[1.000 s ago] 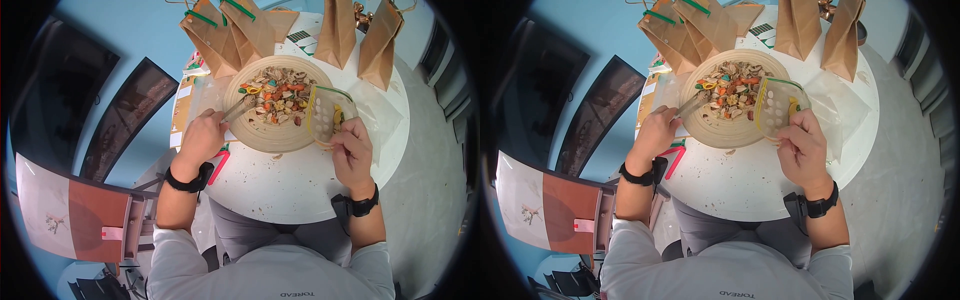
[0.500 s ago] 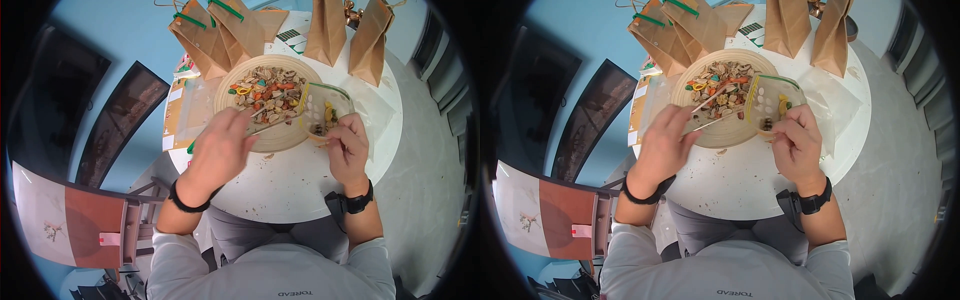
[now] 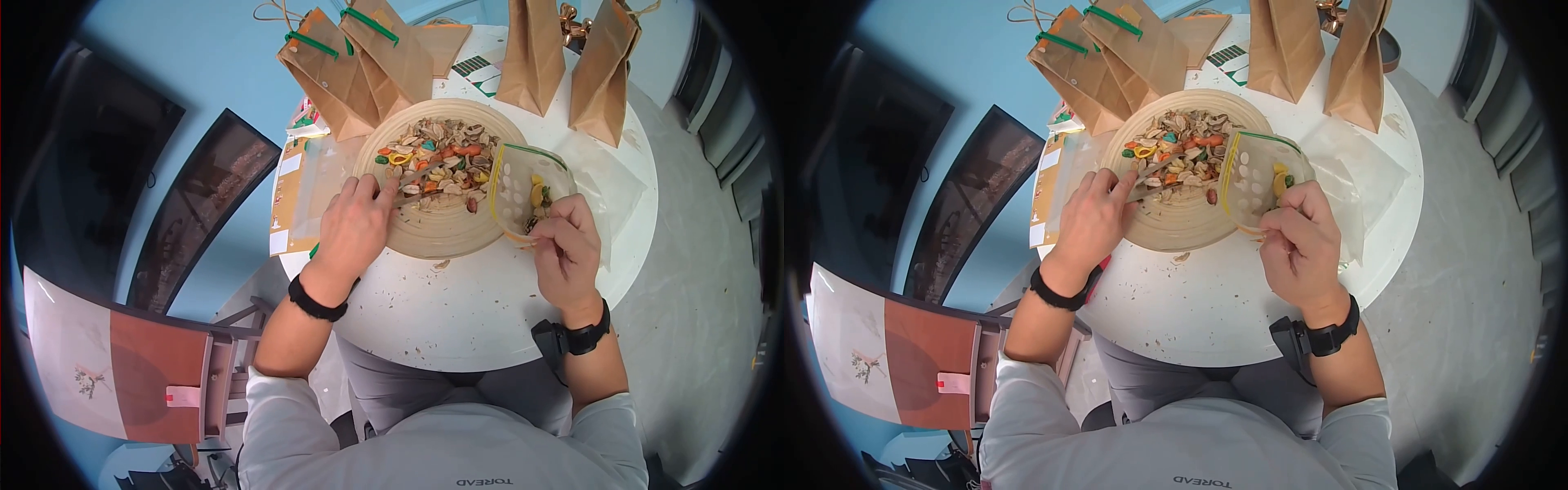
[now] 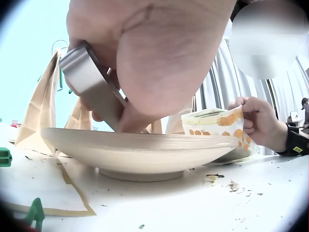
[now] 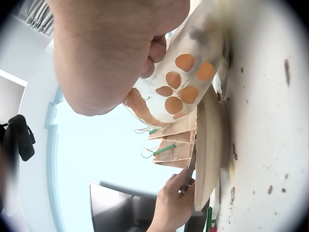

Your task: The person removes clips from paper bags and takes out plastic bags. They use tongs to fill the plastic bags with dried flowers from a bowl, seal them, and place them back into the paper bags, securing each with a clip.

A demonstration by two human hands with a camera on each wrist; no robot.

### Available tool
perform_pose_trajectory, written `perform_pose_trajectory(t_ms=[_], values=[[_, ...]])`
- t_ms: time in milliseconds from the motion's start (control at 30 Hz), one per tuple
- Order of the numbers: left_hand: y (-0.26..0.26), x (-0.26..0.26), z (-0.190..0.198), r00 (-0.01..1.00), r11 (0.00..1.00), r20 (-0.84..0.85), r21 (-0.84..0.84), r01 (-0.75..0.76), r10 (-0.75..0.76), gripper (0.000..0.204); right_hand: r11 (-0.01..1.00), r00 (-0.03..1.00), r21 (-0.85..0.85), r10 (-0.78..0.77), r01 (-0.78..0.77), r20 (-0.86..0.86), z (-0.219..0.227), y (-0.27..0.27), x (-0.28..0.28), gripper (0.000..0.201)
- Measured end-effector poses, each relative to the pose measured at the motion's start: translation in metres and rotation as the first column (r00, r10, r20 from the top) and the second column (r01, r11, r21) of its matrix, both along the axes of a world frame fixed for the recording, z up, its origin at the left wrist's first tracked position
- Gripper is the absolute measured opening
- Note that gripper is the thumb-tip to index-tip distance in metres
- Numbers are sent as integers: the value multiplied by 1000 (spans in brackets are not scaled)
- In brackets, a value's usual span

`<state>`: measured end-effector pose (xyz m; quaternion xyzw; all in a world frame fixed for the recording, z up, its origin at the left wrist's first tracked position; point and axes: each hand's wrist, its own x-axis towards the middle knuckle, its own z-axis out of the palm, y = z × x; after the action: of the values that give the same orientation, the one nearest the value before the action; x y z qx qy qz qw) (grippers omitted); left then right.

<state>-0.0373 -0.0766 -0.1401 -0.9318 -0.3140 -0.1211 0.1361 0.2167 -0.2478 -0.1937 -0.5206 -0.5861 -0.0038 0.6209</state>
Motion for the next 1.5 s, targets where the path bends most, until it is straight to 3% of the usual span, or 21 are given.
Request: perform_pose_trajectory(t_ms=[367, 733, 900, 1033, 1167, 1233, 1333, 1500], values=[[16, -1, -14, 997, 997, 6, 26, 73, -74, 36, 1000, 1000, -16, 22, -22, 4, 1, 1, -1, 23], [-19, 27, 32, 956, 972, 180, 99, 214, -229, 37, 999, 999, -25, 41, -40, 19, 1, 2, -1, 24], [-46, 60, 41, 944, 948, 97, 72, 310, -316, 41, 998, 998, -11, 62, -61, 29, 1, 3, -1, 24], [-50, 55, 47, 957, 957, 40, 48, 285, -287, 50, 999, 999, -29, 34, -34, 11, 1, 0, -2, 22], [-46, 18, 51, 968, 976, 126, -13, 218, -215, 54, 999, 999, -1, -46, 46, 3, 1, -1, 0, 22], [-46, -1, 42, 984, 989, 118, -52, 139, -132, 55, 996, 997, 29, -79, 78, 16, 1, 0, 2, 22], [-48, -11, 22, 987, 979, 32, -128, 161, -159, 53, 996, 996, 30, -90, 90, 16, 3, -2, 0, 22], [-39, 12, 3, 993, 991, 19, -55, 121, -120, 47, 997, 997, 26, -73, 72, 16, 1, -1, 1, 22]])
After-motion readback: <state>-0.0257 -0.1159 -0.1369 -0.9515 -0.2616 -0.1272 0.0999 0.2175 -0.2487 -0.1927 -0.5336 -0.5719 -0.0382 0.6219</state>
